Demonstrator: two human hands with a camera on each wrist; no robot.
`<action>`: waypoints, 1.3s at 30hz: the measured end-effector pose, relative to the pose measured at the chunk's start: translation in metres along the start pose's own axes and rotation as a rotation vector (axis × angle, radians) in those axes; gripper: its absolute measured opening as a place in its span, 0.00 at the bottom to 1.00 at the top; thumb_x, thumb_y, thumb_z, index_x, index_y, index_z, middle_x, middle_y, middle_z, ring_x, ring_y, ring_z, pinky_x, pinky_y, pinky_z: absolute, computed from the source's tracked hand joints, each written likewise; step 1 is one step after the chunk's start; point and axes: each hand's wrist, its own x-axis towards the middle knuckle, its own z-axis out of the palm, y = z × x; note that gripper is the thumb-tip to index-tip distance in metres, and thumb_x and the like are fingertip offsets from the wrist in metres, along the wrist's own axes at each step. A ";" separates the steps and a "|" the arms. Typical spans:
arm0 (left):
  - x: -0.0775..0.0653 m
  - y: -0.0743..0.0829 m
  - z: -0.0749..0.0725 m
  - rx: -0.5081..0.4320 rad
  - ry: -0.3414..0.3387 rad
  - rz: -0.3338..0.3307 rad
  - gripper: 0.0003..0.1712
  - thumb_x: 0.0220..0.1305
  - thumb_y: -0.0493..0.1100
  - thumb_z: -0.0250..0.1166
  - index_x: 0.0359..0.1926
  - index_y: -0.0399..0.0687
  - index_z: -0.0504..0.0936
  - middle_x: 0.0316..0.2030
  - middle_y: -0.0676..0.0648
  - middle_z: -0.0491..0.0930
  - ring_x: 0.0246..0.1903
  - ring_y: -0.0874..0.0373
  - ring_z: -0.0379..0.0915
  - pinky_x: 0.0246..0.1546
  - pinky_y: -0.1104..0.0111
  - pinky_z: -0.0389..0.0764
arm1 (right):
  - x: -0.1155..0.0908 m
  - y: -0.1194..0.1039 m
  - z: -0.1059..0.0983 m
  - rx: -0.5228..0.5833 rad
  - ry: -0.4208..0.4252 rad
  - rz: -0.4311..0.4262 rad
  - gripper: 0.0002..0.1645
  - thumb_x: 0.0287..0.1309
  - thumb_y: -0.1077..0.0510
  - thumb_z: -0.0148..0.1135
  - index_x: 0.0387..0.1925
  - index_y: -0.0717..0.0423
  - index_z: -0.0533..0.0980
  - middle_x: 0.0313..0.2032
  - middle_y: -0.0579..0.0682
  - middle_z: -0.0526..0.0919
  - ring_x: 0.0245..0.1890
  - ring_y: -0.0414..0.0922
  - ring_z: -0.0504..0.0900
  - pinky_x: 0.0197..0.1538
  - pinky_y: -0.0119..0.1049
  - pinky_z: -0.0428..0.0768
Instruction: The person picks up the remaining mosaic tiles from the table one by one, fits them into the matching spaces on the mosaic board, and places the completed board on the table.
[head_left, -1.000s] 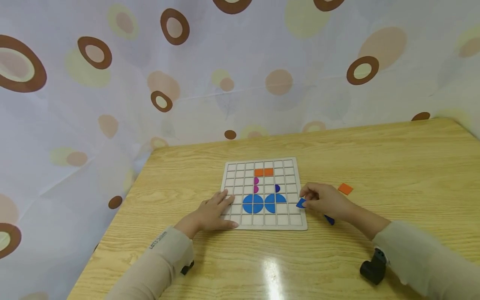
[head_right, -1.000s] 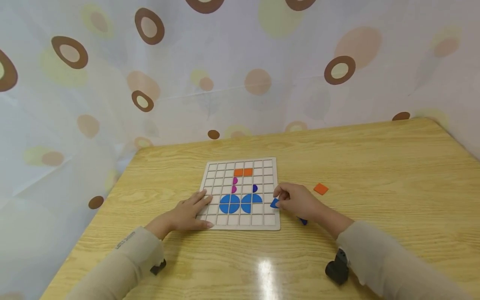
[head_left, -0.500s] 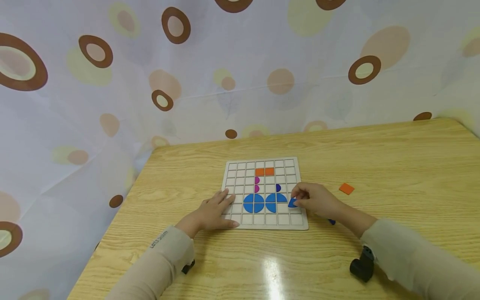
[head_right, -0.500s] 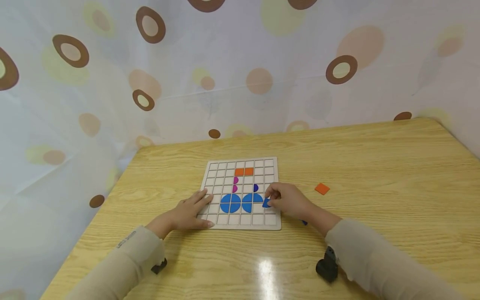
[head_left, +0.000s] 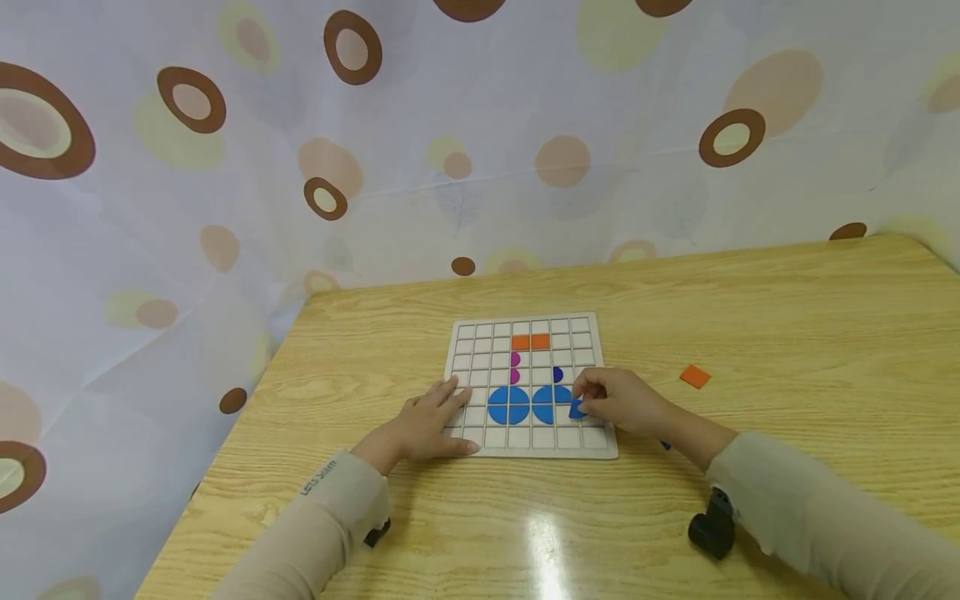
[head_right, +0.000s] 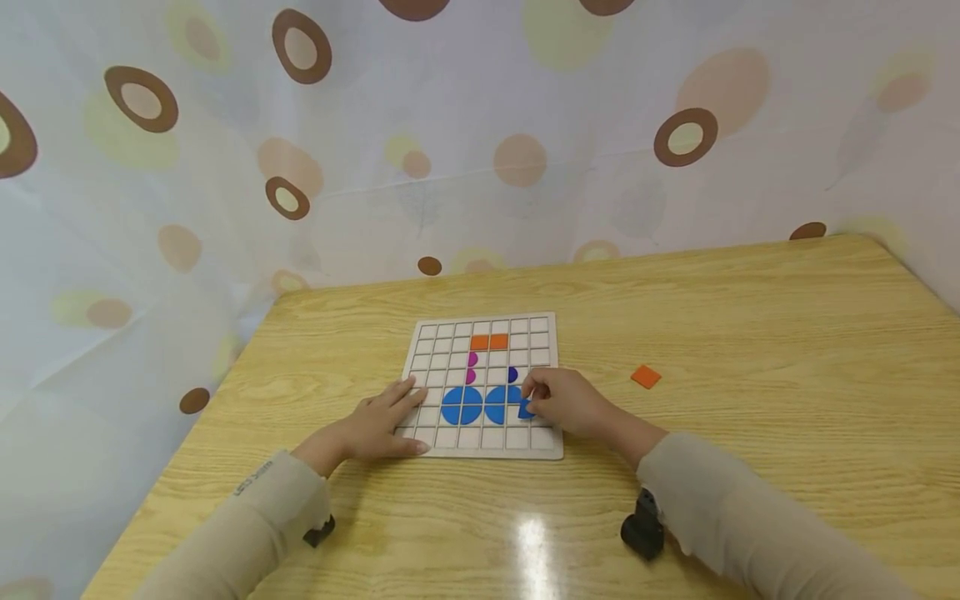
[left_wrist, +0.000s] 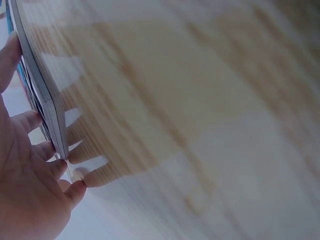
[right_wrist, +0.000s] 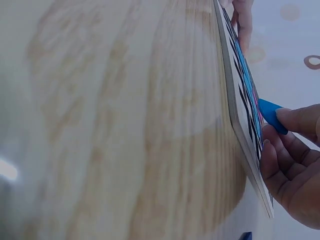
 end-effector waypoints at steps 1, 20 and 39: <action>0.000 0.000 0.000 0.004 -0.001 -0.004 0.48 0.50 0.68 0.52 0.66 0.53 0.47 0.66 0.47 0.38 0.63 0.51 0.31 0.56 0.51 0.46 | 0.001 0.000 0.001 0.002 -0.002 0.003 0.04 0.51 0.67 0.55 0.31 0.59 0.72 0.25 0.48 0.70 0.27 0.44 0.67 0.27 0.31 0.69; 0.001 0.002 -0.002 0.020 -0.014 -0.008 0.47 0.50 0.67 0.53 0.66 0.52 0.47 0.66 0.46 0.38 0.63 0.50 0.31 0.56 0.51 0.46 | 0.011 -0.008 0.008 -0.061 -0.035 0.021 0.02 0.49 0.67 0.56 0.28 0.60 0.72 0.22 0.46 0.70 0.24 0.41 0.68 0.27 0.32 0.68; -0.002 0.003 -0.003 0.011 -0.011 0.004 0.47 0.51 0.66 0.53 0.66 0.52 0.47 0.65 0.46 0.38 0.63 0.50 0.31 0.56 0.51 0.46 | 0.014 -0.013 0.014 -0.147 -0.014 0.006 0.04 0.47 0.68 0.58 0.27 0.60 0.72 0.22 0.46 0.71 0.24 0.40 0.68 0.27 0.32 0.69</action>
